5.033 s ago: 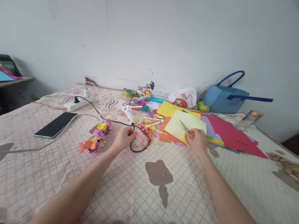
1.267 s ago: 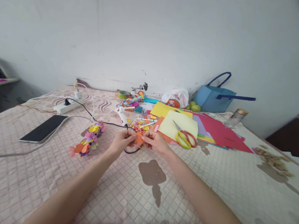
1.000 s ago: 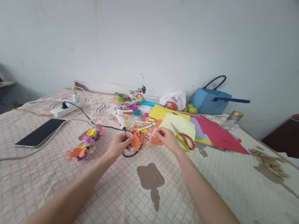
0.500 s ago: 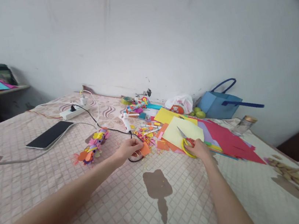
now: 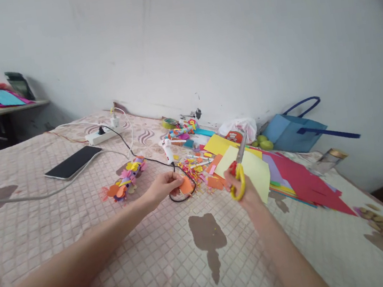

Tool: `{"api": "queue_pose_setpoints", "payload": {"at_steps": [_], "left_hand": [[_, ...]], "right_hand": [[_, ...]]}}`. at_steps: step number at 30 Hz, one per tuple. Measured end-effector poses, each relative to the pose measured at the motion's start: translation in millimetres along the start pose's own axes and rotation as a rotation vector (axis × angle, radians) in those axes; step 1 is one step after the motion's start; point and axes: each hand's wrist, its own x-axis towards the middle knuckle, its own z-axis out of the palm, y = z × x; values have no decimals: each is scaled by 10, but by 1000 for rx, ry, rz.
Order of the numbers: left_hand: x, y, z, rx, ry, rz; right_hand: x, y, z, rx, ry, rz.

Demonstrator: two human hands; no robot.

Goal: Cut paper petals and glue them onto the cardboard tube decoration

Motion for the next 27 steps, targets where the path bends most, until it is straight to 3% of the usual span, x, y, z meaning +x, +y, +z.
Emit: {"api": "queue_pose_setpoints", "payload": {"at_steps": [4,7,14,19,27], "left_hand": [[-58,8,69,45,-45,31],[-111,9,134,63,-83,56],[-163,18,180,-149,-112,-142],[-116,119,53,-293,-21,-82],[-102,276,-78,-377,49,2]], "right_hand": [[-442,-145,526,247,-264,94],[-632,-193,667,320,-296,153],[-617,-179,613,401,-303,175],[-610,-173,574,327,-404,176],[-697,-182,497,35,-487,33]]}}
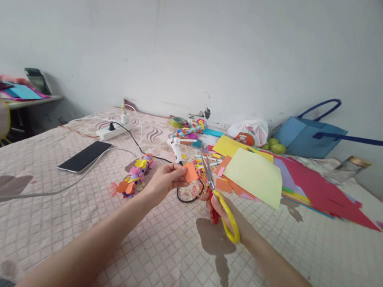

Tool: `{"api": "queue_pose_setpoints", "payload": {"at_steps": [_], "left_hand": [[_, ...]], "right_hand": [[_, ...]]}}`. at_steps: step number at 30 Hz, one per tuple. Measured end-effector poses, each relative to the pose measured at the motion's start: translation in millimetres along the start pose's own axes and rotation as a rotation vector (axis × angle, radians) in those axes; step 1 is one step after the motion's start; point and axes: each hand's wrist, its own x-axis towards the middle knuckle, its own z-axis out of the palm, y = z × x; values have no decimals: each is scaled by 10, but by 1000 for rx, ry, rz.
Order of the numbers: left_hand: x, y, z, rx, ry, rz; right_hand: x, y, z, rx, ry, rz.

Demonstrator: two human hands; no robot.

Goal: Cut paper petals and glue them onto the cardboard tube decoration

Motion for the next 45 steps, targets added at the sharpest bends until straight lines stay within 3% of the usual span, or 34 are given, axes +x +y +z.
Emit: {"api": "queue_pose_setpoints", "payload": {"at_steps": [9,14,39,45], "left_hand": [[-43,47,33,-36,21,172],[-84,51,65,7,12,188],[-72,81,59,28,-36,155],[-59,65,40,29,-51,144]], "right_hand": [[-83,-137,79,-264,-29,-37],[-89,-199,82,-327,-29,-12],[-113,-246,28,-287,-62,-19],[-116,-208,15,-177,-77,29]]}}
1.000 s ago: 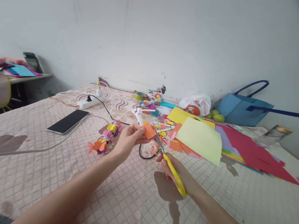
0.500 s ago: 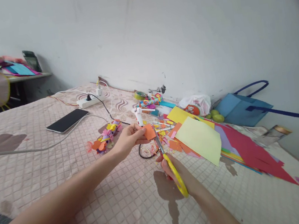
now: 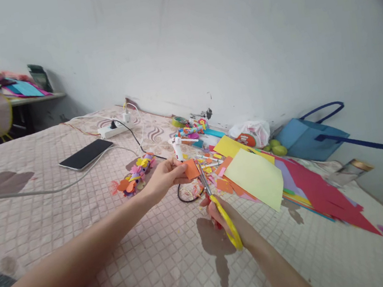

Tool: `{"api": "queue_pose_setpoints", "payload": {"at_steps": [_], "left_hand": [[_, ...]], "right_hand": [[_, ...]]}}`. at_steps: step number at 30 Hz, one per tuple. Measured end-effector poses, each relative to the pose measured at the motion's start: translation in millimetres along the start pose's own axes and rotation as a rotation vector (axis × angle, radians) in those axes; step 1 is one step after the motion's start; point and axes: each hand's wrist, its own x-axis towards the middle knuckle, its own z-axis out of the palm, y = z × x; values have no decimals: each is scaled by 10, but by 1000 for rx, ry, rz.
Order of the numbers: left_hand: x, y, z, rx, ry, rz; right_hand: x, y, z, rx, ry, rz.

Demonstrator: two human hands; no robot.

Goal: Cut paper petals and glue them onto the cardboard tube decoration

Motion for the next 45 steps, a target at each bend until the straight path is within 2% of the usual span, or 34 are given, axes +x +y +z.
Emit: {"api": "queue_pose_setpoints", "payload": {"at_steps": [12,17,22,28,33,38,45], "left_hand": [[-16,-69,30,180,-27,-99],[-3,-80,13,110,5,-98],[16,-76,-16,179,35,-78],[12,-57,-10,90,51,-149],[17,-29,-23,157,105,-46],[-3,-19,3,74,50,51],[-26,0,31,77,39,74]], "right_hand": [[74,150,-42,104,62,11],[79,175,-26,72,65,0],[77,154,-17,43,84,-13],[84,134,-23,-12,96,0],[60,64,-38,-74,67,-52],[6,-62,-55,-106,37,-42],[2,-144,-30,-181,34,-30]]}}
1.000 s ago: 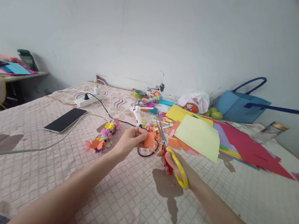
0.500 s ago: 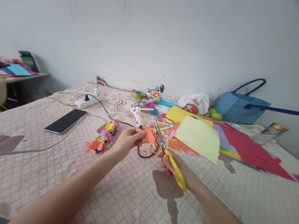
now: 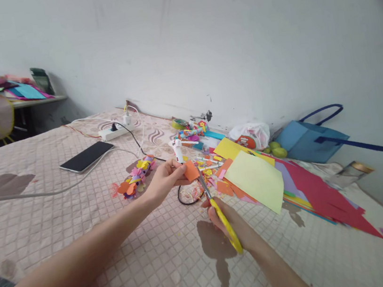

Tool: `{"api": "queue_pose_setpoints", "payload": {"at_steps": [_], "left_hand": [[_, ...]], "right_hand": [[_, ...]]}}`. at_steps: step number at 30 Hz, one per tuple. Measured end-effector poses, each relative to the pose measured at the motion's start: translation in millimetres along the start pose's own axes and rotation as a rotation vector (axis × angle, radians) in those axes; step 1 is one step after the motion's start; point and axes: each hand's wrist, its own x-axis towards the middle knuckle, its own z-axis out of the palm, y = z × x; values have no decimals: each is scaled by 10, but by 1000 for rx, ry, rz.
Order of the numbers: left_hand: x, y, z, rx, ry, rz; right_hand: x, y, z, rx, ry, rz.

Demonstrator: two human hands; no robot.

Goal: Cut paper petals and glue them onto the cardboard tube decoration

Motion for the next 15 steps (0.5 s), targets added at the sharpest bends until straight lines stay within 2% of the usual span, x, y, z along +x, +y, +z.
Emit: {"api": "queue_pose_setpoints", "payload": {"at_steps": [8,15], "left_hand": [[9,-33,-23,-20,-43,3],[5,-13,-1,-16,-12,0]], "right_hand": [[-5,24,-3,-41,-15,-13],[-8,37,-10,-69,-53,-22]]}}
